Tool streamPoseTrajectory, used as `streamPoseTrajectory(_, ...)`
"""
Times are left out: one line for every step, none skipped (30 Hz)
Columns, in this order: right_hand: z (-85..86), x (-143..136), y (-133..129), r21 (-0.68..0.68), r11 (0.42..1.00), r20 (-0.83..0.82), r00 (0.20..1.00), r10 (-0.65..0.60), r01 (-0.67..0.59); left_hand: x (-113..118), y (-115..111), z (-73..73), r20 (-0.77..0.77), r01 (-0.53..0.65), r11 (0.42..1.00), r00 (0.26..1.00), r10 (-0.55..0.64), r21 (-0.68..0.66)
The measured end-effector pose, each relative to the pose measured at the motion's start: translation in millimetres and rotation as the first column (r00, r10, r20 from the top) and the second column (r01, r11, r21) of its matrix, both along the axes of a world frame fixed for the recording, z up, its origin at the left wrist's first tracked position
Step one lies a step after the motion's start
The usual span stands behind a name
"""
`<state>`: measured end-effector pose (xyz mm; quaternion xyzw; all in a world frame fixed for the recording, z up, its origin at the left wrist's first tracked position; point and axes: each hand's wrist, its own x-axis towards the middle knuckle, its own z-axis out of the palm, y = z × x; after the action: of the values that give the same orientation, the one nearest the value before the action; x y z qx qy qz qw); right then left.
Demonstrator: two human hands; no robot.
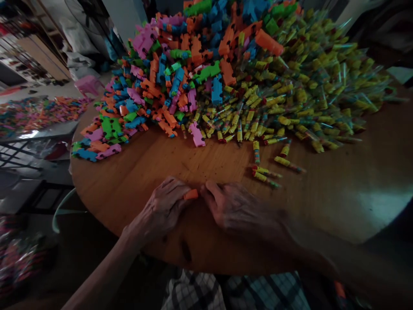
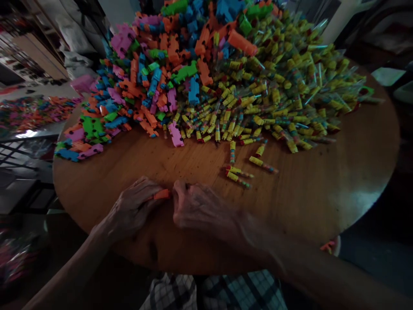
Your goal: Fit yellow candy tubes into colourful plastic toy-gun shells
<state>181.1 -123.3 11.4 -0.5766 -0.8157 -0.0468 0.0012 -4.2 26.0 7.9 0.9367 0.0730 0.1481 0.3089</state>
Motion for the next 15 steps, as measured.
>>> streamPoseTrajectory(-0.6, -1.4, -0.1, -0.014, 1.0, -0.011, 1.0, -0.028, 0.028, -0.2, -0.1, -0.3, -0.003, 0.001, 1.0, 1.0, -0.001, 0.0)
streamPoseTrajectory(-0.8, -2.6, 0.1, -0.043, 0.997, -0.025, 0.998, -0.058, 0.057, -0.4, -0.2, -0.6, -0.004, 0.002, 1.0, 1.0, -0.002, -0.002)
streamPoseTrajectory(-0.3, -3.3, 0.5, -0.079, 0.993, -0.04, 0.995, -0.088, 0.085, -0.5, -0.2, -0.9, -0.002, 0.002, 1.0, 1.0, -0.002, -0.005)
streamPoseTrajectory(0.9, -3.5, 1.1, -0.116, 0.988, -0.053, 0.993, -0.108, 0.102, -0.5, -0.1, -1.2, 0.001, 0.0, 1.0, 1.0, 0.0, -0.008)
streamPoseTrajectory(2.8, -3.1, 1.8, -0.152, 0.982, -0.066, 0.99, -0.121, 0.11, -0.5, 0.0, -1.4, 0.002, -0.003, 1.0, 1.0, 0.003, -0.01)
streamPoseTrajectory(5.0, -2.2, 2.5, -0.183, 0.977, -0.081, 0.989, -0.127, 0.111, -0.4, 0.1, -1.4, 0.004, -0.004, 1.0, 1.0, 0.004, -0.013)
streamPoseTrajectory(7.5, -0.9, 3.1, -0.206, 0.973, -0.101, 0.987, -0.125, 0.102, -0.3, 0.4, -1.4, 0.006, -0.004, 1.0, 1.0, 0.004, -0.019)
streamPoseTrajectory(10.0, 0.7, 3.5, -0.222, 0.971, -0.124, 0.985, -0.121, 0.092, -0.2, 0.7, -1.2, 0.005, -0.003, 1.0, 1.0, 0.003, -0.025)
streamPoseTrajectory(12.2, 2.3, 3.7, -0.235, 0.968, -0.147, 0.981, -0.127, 0.09, -0.2, 1.1, -1.1, 0.003, 0.0, 1.0, 1.0, 0.0, -0.03)
streamPoseTrajectory(14.0, 4.0, 3.7, -0.247, 0.964, -0.167, 0.976, -0.137, 0.093, -0.3, 1.7, -1.0, -0.002, 0.003, 0.999, 1.0, -0.003, -0.034)
streamPoseTrajectory(15.3, 5.6, 3.6, -0.257, 0.961, -0.183, 0.972, -0.148, 0.098, -0.6, 2.2, -1.1, -0.006, 0.005, 0.999, 1.0, -0.005, -0.038)
streamPoseTrajectory(16.1, 7.0, 3.5, -0.263, 0.959, -0.193, 0.968, -0.159, 0.105, -1.0, 2.9, -1.4, -0.012, 0.007, 0.999, 1.0, -0.007, -0.039)
streamPoseTrajectory(16.5, 8.3, 3.3, -0.266, 0.958, -0.202, 0.965, -0.167, 0.11, -1.5, 3.4, -1.8, -0.016, 0.009, 0.999, 1.0, -0.009, -0.039)
streamPoseTrajectory(16.3, 9.4, 3.2, -0.27, 0.957, -0.212, 0.963, -0.169, 0.108, -1.9, 4.0, -2.2, -0.017, 0.013, 0.999, 1.0, -0.014, -0.04)
streamPoseTrajectory(15.8, 10.3, 3.2, -0.273, 0.957, -0.224, 0.96, -0.167, 0.102, -2.3, 4.3, -2.7, -0.018, 0.018, 0.999, 1.0, -0.019, -0.042)
